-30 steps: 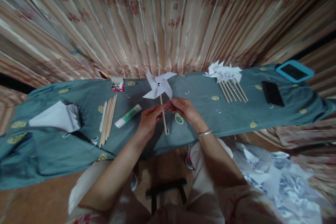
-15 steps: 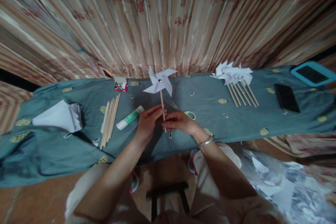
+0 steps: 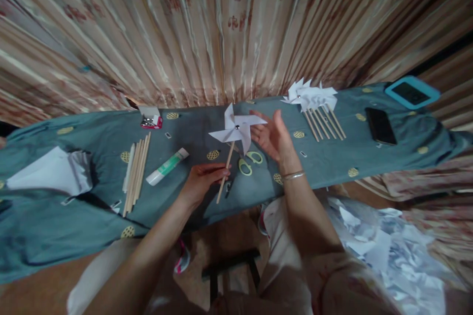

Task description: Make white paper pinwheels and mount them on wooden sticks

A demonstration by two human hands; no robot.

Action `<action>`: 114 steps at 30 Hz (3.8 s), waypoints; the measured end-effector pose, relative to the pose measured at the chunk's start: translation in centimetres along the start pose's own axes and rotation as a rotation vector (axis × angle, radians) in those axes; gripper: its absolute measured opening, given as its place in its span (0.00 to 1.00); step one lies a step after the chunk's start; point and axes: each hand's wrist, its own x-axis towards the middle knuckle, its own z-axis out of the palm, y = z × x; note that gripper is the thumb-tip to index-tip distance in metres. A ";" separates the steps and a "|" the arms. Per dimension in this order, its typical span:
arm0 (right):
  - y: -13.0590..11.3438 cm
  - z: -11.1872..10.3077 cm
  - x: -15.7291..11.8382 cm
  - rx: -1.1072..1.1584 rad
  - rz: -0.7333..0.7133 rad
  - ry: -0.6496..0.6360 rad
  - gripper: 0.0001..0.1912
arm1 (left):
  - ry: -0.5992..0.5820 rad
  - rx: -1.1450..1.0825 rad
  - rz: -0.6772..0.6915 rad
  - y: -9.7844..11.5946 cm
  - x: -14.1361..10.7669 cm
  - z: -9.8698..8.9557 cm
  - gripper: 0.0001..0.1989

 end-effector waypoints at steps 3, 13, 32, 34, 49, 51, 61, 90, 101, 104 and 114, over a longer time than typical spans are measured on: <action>-1.0 0.3 0.1 0.010 0.055 -0.099 0.46 | -0.038 0.054 -0.043 -0.4 -0.2 0.3 0.16; -1.5 0.9 -0.3 -0.270 0.007 -0.088 0.40 | -0.033 0.046 -0.055 -0.5 -0.3 0.4 0.18; 0.6 0.6 0.7 -0.072 -0.038 -0.025 0.27 | -0.033 0.053 -0.020 -0.4 -0.1 0.2 0.16; 0.6 0.6 0.7 -0.081 -0.021 -0.009 0.26 | -0.032 0.056 -0.021 -0.4 -0.1 0.2 0.16; 1.1 0.8 0.6 0.087 -0.004 0.015 0.18 | -0.009 0.037 -0.019 0.2 -0.4 0.1 0.16; 1.1 0.9 0.5 0.113 0.005 0.002 0.18 | -0.005 0.031 -0.012 0.1 -0.3 0.1 0.16; 1.6 1.1 0.7 0.224 0.007 -0.057 0.20 | 0.012 0.022 0.004 -0.1 -0.1 0.1 0.18; 2.2 0.2 1.8 0.154 -0.163 0.300 0.12 | 0.023 0.088 0.041 -0.4 -0.2 0.1 0.15; 1.4 1.0 1.1 0.125 -0.180 0.266 0.13 | 0.018 0.120 0.058 -0.5 0.0 0.2 0.16; 1.5 1.1 1.0 0.099 -0.173 0.249 0.14 | 0.022 0.109 0.049 -0.5 0.0 0.2 0.15; 1.7 1.3 0.9 0.081 -0.163 0.208 0.17 | 0.032 0.138 0.058 -0.6 0.0 0.3 0.16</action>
